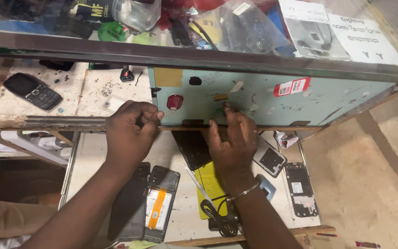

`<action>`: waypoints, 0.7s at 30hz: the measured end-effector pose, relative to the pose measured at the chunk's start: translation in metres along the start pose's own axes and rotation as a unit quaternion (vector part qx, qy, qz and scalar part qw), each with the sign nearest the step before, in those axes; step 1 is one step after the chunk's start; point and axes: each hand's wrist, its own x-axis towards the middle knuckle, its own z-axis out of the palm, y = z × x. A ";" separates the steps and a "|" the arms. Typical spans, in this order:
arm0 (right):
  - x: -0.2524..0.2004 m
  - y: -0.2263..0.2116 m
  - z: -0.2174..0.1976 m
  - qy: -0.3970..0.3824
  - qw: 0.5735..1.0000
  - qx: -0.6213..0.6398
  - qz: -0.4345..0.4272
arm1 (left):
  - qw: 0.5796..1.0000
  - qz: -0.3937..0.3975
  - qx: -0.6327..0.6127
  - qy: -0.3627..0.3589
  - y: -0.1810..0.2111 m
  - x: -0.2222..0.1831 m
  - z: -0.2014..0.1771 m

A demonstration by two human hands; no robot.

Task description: The person disassembles a smartphone by removing the back cover and disconnecting internal components. They then reassemble the device by reconnecting the components and snapping the back cover back into place.

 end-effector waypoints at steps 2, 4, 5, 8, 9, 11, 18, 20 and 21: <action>0.002 0.001 0.000 -0.001 0.999 0.025 0.024 | 1.000 0.018 0.013 0.007 -0.001 0.002 0.000; 0.002 0.007 -0.005 -0.014 0.995 0.072 0.072 | 0.999 0.021 0.028 0.006 -0.001 0.001 0.000; 0.003 0.015 -0.011 0.022 0.995 0.046 0.091 | 0.999 0.024 0.034 0.006 -0.001 0.002 0.001; 0.018 0.053 -0.041 0.131 0.981 -0.026 0.139 | 0.999 0.028 0.032 0.013 0.000 0.002 0.001; 0.023 0.065 -0.050 0.149 0.973 -0.008 0.176 | 0.999 0.023 0.038 0.008 0.000 0.000 0.000; 0.030 0.078 -0.054 0.168 0.967 0.016 0.193 | 0.999 0.020 0.046 -0.001 0.001 0.001 -0.001; 0.037 0.083 -0.043 0.206 0.962 0.041 0.173 | 0.999 0.004 0.043 0.000 0.004 0.000 0.002; 0.037 0.082 -0.043 0.213 0.962 0.018 0.169 | 0.999 -0.002 0.040 -0.008 0.003 0.001 0.002; 0.039 0.081 -0.043 0.217 0.963 0.006 0.157 | 0.999 -0.002 0.043 -0.004 0.003 0.001 0.002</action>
